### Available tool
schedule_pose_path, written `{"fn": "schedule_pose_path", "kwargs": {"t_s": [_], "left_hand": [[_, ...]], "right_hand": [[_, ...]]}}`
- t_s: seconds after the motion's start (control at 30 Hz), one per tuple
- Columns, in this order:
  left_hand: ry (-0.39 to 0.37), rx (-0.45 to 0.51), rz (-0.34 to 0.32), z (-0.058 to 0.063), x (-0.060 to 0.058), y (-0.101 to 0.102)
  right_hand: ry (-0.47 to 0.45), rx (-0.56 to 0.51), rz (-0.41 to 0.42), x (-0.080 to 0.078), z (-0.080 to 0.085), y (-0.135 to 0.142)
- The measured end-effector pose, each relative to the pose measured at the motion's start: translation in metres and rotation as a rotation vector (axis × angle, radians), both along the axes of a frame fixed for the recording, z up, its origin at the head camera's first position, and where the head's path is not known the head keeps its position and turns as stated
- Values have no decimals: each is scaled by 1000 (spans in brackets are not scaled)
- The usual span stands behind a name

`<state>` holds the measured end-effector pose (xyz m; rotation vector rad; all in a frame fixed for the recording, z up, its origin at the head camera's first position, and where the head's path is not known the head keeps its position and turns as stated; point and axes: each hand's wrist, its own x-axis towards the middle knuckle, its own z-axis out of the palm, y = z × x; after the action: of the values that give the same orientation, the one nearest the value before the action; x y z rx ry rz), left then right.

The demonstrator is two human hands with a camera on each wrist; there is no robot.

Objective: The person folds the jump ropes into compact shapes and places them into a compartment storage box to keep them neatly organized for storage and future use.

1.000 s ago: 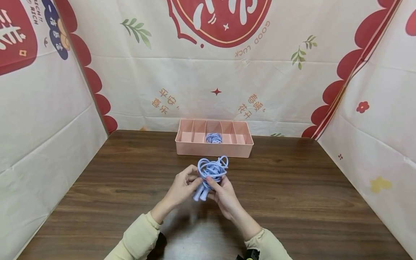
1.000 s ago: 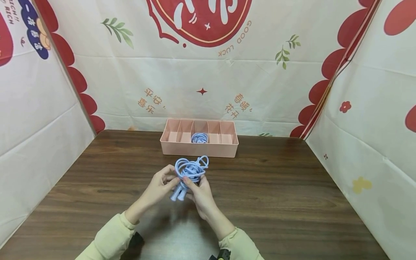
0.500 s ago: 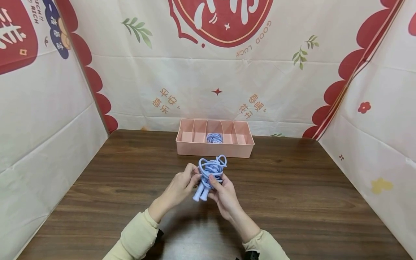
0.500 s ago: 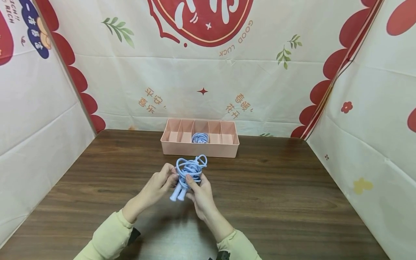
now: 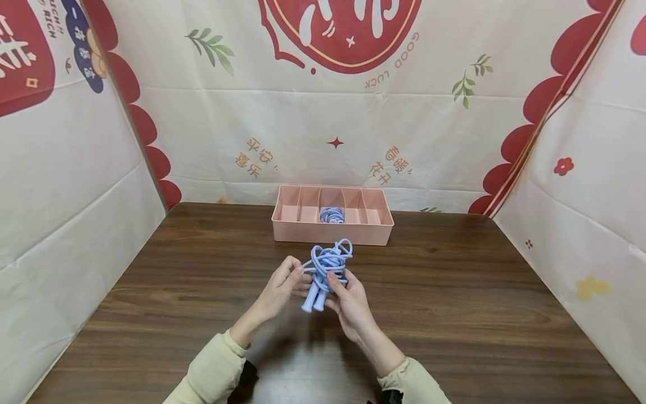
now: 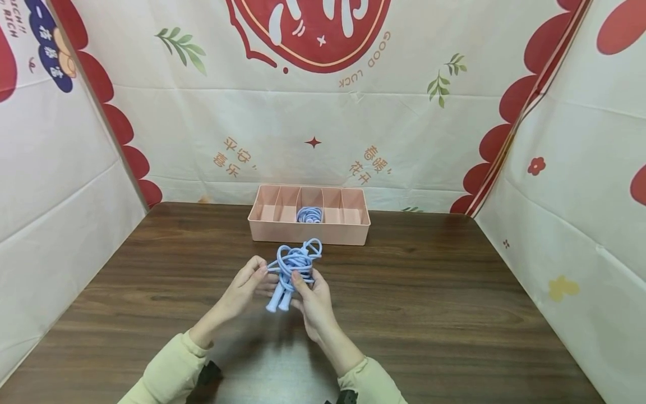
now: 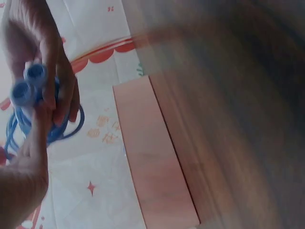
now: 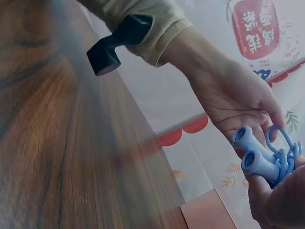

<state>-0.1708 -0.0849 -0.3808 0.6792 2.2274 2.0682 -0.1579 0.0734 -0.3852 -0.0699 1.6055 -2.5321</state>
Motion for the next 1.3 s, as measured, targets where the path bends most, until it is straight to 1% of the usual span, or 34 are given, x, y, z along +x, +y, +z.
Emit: {"fn": "schedule_pose_path", "kwargs": {"t_s": [0.03,0.17,0.27,0.3,0.4,0.47,0.57,0.7,0.77,0.87,0.97,1.03,1.13,1.2,1.3], "left_hand": [[-21,11,29,-1,0,3],[-42,-38,207,-4,2,15],[-42,-58,298,-6,3,21],[-45,-50,318,-6,3,22],[-74,-6,334,-5,2,26],[-88,8,335,-4,2,26],[-95,2,313,-3,2,26],[-67,-9,281,-5,5,26],[-72,15,263,-5,7,28],[-91,59,254,-6,10,31],[-88,73,259,-4,14,34],[-73,60,271,-3,16,36],[-74,50,280,-3,18,37],[-89,71,286,-3,19,38],[-123,130,307,-3,19,39]], "right_hand": [[3,6,-5,-1,-1,0],[7,14,-17,-5,-2,-2],[-1,12,-25,-5,-2,-4],[-2,14,-27,-5,-2,-5],[-3,22,-34,-6,0,-4],[0,34,-34,-7,1,-5],[8,59,-32,-8,2,-5],[23,97,-32,-7,2,-5],[38,120,-36,-4,2,-6],[80,152,-32,1,3,-8],[118,184,-32,6,4,-11],[138,212,-44,8,4,-13],[184,265,-69,10,3,-14],[209,291,-72,12,2,-15],[232,324,-46,13,-1,-15]]}}
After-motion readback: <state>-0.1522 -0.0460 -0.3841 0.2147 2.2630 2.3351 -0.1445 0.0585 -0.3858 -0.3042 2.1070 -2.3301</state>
